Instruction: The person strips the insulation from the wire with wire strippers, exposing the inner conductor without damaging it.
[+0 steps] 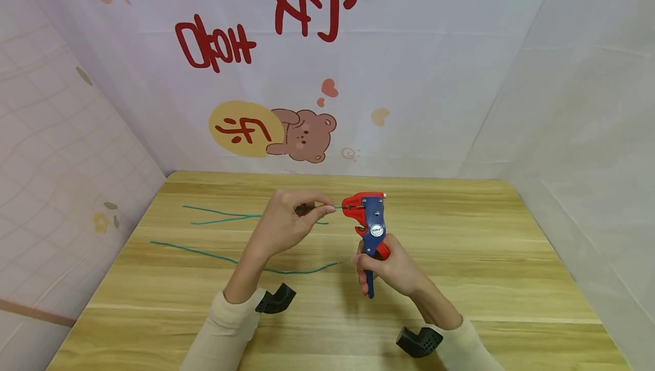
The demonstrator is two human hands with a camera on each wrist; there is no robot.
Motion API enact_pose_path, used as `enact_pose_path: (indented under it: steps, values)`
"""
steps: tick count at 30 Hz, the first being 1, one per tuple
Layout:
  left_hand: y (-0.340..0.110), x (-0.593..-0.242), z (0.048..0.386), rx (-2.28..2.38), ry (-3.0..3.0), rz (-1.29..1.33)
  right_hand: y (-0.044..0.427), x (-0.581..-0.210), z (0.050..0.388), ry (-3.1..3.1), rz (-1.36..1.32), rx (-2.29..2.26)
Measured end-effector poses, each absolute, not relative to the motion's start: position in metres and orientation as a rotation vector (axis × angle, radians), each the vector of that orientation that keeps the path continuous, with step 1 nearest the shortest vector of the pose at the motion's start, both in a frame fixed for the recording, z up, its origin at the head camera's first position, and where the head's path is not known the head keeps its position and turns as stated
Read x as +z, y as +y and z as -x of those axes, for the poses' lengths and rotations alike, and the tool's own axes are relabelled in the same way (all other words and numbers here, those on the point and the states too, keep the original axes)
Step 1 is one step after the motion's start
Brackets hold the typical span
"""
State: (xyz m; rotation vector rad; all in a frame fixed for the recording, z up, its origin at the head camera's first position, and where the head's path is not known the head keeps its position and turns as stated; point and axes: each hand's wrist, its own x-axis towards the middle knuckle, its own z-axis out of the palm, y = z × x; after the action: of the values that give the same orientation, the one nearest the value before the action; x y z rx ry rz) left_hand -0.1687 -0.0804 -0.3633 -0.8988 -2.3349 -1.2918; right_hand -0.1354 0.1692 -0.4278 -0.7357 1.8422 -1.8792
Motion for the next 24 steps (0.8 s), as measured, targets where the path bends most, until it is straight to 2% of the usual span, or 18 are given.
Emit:
enact_pose_path:
  steps: [17,24]
  values:
    - [-0.073,-0.371,0.172,-1.322,-2.313,0.839,0.160,-0.440,0.134,1.885,0.649,-1.984]
    - [-0.068,-0.377,0.175,-1.307,-2.348,0.811,0.153,-0.447,0.135,1.777,0.493,-2.071]
